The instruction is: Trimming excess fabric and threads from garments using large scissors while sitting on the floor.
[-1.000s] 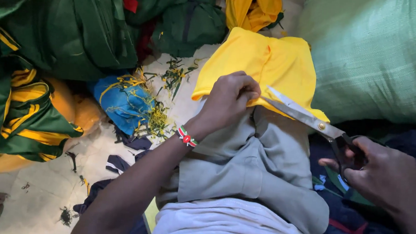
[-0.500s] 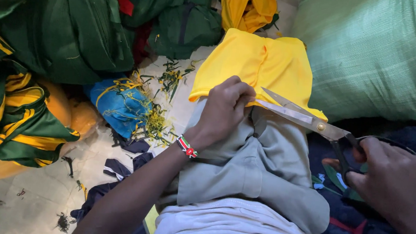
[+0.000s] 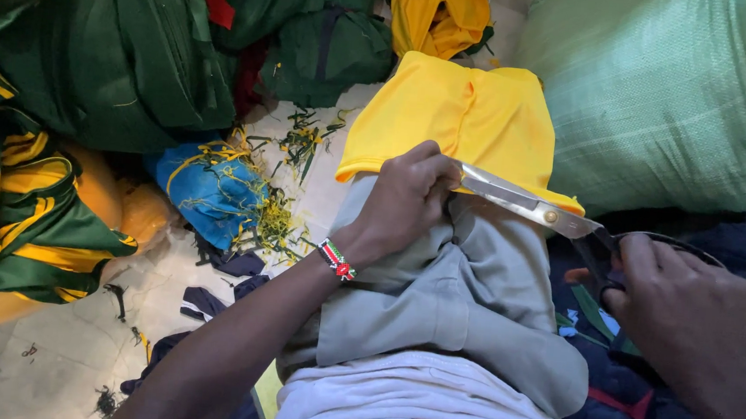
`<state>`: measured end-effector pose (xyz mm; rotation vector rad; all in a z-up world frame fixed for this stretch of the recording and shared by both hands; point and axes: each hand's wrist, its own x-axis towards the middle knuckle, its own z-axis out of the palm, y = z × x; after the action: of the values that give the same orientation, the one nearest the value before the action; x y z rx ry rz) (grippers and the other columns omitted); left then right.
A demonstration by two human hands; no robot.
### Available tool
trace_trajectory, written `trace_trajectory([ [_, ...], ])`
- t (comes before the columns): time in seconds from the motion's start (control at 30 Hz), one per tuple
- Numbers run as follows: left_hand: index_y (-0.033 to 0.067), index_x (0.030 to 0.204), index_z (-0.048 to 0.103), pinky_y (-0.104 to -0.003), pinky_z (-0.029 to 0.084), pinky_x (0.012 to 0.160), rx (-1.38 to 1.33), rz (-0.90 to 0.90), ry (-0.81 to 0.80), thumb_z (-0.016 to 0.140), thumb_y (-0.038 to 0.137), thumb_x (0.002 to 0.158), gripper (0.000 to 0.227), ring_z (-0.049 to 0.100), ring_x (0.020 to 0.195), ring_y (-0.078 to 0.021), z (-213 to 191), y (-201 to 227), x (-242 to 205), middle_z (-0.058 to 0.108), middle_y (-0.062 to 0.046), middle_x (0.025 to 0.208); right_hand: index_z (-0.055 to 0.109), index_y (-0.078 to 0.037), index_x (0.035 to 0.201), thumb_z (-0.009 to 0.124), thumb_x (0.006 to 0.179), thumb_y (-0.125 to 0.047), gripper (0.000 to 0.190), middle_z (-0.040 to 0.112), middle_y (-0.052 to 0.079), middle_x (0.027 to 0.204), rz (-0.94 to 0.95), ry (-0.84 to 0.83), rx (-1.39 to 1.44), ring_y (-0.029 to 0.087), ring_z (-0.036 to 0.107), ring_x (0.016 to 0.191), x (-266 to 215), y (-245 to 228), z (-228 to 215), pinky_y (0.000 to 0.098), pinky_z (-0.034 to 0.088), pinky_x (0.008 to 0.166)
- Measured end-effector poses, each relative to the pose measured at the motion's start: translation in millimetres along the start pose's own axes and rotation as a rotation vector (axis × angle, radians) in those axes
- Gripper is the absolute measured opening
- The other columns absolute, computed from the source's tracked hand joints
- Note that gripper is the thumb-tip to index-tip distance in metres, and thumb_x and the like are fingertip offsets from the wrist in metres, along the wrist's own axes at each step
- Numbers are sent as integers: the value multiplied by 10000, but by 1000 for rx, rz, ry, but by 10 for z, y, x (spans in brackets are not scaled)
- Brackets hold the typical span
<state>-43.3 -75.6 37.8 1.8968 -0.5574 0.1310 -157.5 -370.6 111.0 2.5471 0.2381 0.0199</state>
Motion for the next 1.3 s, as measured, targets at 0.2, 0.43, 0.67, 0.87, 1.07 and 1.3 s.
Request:
trace_trajectory([
  [0.2, 5, 861, 687, -340, 474, 624, -8, -39, 40, 650, -64, 814, 91, 568, 654, -216, -23, 25, 11, 596, -72, 843, 596, -243, 976, 689, 830, -389, 226, 718, -103, 893, 56, -70, 167, 180, 718, 762, 13, -5, 94, 346, 496, 635],
  [0.43, -2, 950, 668, -381, 505, 685, 120, -85, 130, 625, -59, 828, 142, 621, 738, -266, -122, -54, -30, 596, -94, 910, 635, -207, 825, 688, 753, -747, 547, 676, -4, 615, 242, -351, 362, 254, 678, 558, 40, 61, 91, 382, 472, 579],
  [0.67, -16, 775, 637, -484, 471, 685, 363, 37, -214, 625, 26, 822, 65, 584, 722, -356, -68, -293, 92, 575, -157, 886, 623, -210, 790, 674, 695, -822, 621, 649, -1, 596, 206, -319, 350, 237, 629, 500, -2, 27, 124, 355, 441, 549],
  [0.87, 24, 864, 642, -406, 472, 645, 177, -15, -155, 627, -11, 792, 81, 590, 720, -289, -153, -181, 94, 558, -93, 883, 626, -251, 859, 702, 754, -548, 325, 718, -53, 714, 195, -336, 315, 224, 720, 682, -36, 58, 76, 365, 494, 625],
  [1.07, -2, 909, 666, -366, 481, 637, 71, -31, -72, 648, -37, 804, 113, 581, 684, -253, -213, -108, -23, 562, -72, 889, 606, -242, 918, 703, 791, -480, 286, 710, -76, 854, 56, -59, 178, 204, 721, 783, -35, 46, 171, 355, 499, 653],
  [1.3, 21, 899, 634, -388, 457, 644, 110, 3, -85, 616, -71, 751, 175, 559, 714, -256, -221, -78, -42, 520, -66, 867, 605, -215, 967, 697, 751, -337, 265, 718, -71, 898, 16, 8, 177, 193, 724, 805, 134, -20, 207, 342, 507, 677],
])
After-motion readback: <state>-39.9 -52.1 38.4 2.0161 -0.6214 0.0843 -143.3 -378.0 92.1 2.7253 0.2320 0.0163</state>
